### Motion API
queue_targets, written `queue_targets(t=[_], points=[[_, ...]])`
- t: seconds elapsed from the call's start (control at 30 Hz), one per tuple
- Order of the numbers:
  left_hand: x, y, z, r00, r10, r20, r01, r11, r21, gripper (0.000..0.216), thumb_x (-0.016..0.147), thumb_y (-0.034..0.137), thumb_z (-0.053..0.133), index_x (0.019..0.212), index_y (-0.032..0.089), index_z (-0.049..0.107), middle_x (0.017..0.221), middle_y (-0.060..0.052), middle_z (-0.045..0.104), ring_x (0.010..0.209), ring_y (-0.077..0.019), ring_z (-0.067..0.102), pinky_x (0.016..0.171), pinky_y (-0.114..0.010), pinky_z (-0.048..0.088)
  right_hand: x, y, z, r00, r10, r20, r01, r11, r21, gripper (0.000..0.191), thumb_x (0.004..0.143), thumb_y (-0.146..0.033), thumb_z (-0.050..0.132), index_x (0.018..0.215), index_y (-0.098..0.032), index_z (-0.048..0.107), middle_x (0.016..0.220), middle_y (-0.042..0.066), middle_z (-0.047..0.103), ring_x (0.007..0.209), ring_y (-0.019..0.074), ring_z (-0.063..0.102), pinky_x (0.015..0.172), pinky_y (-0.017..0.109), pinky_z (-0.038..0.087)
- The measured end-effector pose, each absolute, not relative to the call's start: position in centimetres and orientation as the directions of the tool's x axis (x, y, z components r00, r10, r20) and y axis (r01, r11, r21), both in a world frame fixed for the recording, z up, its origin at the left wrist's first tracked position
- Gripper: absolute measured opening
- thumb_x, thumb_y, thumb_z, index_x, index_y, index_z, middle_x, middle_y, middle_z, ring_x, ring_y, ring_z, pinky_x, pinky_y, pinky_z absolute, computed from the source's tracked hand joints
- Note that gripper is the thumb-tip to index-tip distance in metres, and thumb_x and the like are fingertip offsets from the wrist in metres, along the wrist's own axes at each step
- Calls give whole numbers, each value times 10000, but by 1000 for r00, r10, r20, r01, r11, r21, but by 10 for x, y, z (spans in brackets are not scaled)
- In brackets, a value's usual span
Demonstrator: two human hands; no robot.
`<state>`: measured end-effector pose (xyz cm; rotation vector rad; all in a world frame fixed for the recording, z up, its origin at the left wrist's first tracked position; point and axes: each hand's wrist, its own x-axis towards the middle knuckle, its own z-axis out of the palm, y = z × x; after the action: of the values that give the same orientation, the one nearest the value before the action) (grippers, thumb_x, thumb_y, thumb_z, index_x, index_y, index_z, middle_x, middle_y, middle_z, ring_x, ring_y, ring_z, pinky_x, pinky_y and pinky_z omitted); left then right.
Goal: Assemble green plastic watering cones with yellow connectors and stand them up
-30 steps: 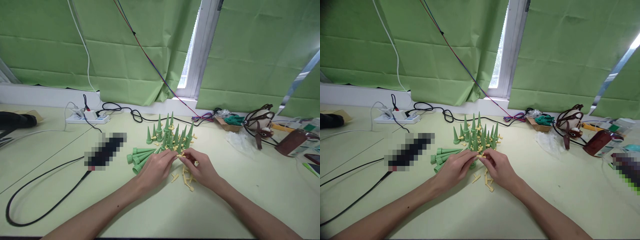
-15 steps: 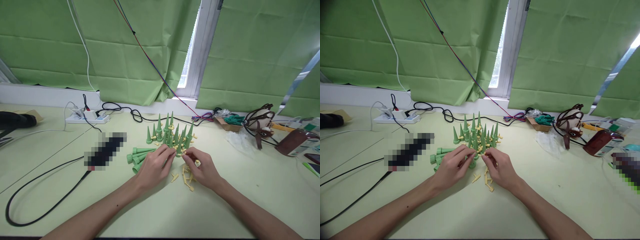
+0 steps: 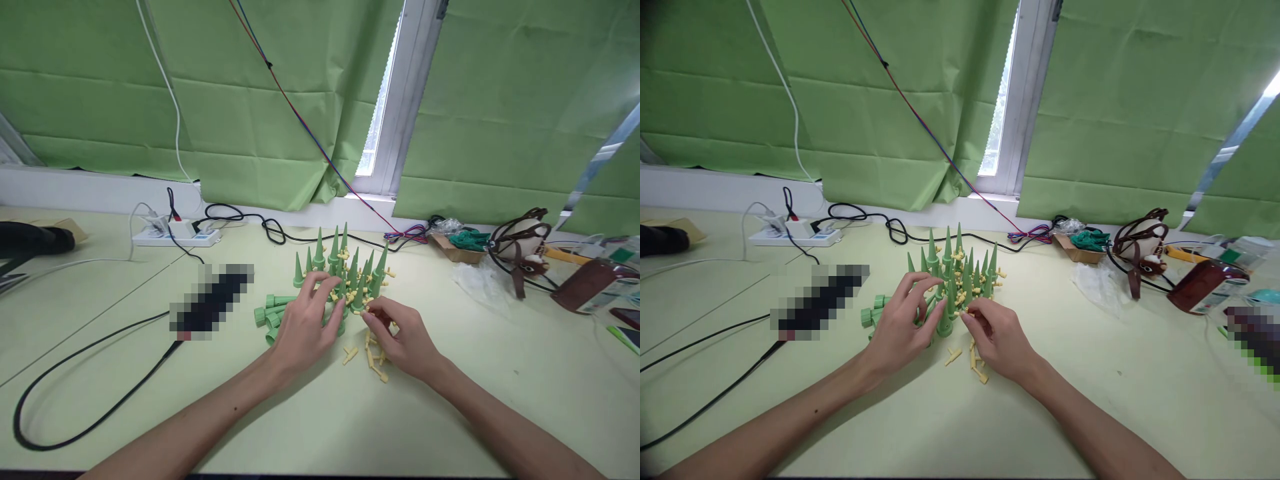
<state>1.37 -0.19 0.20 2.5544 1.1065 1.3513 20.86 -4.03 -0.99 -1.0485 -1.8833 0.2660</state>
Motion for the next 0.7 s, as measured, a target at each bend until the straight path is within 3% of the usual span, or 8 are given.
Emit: queue_targets(t=[0.27,0.5,0.7], points=[[13,-2,2,460,675,577,622,-709,332,177,976,236,493,1142,204,546,1075,-43,643,647,-138,594,581,-275,451,208,-40,-11,-211,761,614,562,608,-561,130,974,-235,507,855,-195,542,659,-21,494,559,121,429,527,241,357],[14,0,-1,490,694,527,603,-707,369,160,979,263,482,1092,197,575,929,-23,683,645,-152,602,585,-270,427,208,-40,-11,-218,760,612,567,609,-555,129,973,-237,503,859,-193,548,652,-19,506,552,121,436,515,241,366],[15,-2,2,521,714,468,632,-691,351,159,977,280,480,883,183,564,777,-11,632,598,-155,544,553,-266,363,209,-40,-11,-224,762,607,576,606,-548,133,973,-247,502,860,-195,551,649,-15,511,551,124,452,498,240,373]])
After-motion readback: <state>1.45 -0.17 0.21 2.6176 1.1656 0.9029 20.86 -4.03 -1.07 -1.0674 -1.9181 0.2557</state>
